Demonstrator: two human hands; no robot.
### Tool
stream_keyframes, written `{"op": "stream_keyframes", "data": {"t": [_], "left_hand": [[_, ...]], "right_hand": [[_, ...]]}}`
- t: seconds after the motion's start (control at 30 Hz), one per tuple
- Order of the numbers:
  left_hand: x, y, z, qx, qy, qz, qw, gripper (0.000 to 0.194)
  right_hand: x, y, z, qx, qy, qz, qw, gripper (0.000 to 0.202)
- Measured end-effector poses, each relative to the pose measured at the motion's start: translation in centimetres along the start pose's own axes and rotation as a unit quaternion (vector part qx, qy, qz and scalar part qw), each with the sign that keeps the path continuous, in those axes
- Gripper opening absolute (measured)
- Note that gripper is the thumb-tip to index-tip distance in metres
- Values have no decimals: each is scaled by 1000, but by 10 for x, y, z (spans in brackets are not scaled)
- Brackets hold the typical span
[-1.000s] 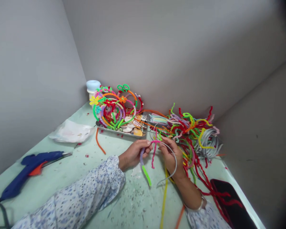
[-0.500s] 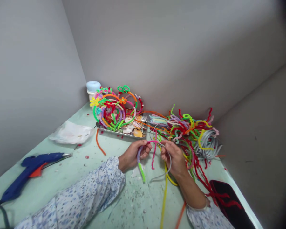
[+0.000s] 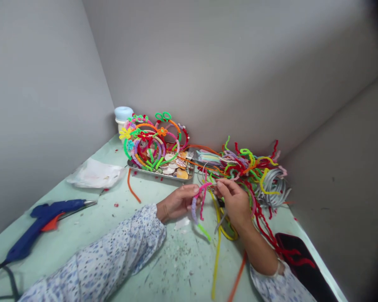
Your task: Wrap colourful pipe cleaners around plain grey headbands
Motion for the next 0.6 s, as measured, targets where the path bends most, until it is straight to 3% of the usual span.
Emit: {"op": "stream_keyframes", "data": {"t": [0.1, 0.17, 0.2, 0.27, 0.33, 0.6], "left_hand": [[0, 1, -1, -9, -15, 15, 1000, 25], [0, 1, -2, -4, -22, 18, 1000, 28], [0, 1, -2, -1, -26, 15, 1000, 29], [-1, 1, -2, 2, -35, 7, 999, 30], [-1, 1, -2, 2, -41, -1, 999, 30], [-1, 2, 1, 19, -57, -30, 998, 32]], "right_hand": [[-20, 5, -6, 92, 140, -206, 964, 18], [-32, 11, -6, 72, 188, -295, 934, 11], [-36, 14, -5, 23, 205, -315, 926, 10], [-42, 19, 0, -47, 224, -323, 918, 11], [-43, 23, 5, -77, 235, -311, 918, 11], [-42, 28, 10, -57, 282, -254, 923, 13]]}}
Point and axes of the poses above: each hand's wrist, its own y-axis away from the middle knuckle, its own z-axis out of the palm, x = y × z, the point moved 1 cm from there along -y, towards the middle knuckle, and after that the axes turned 1 degree about x, right-handed, at the moved point
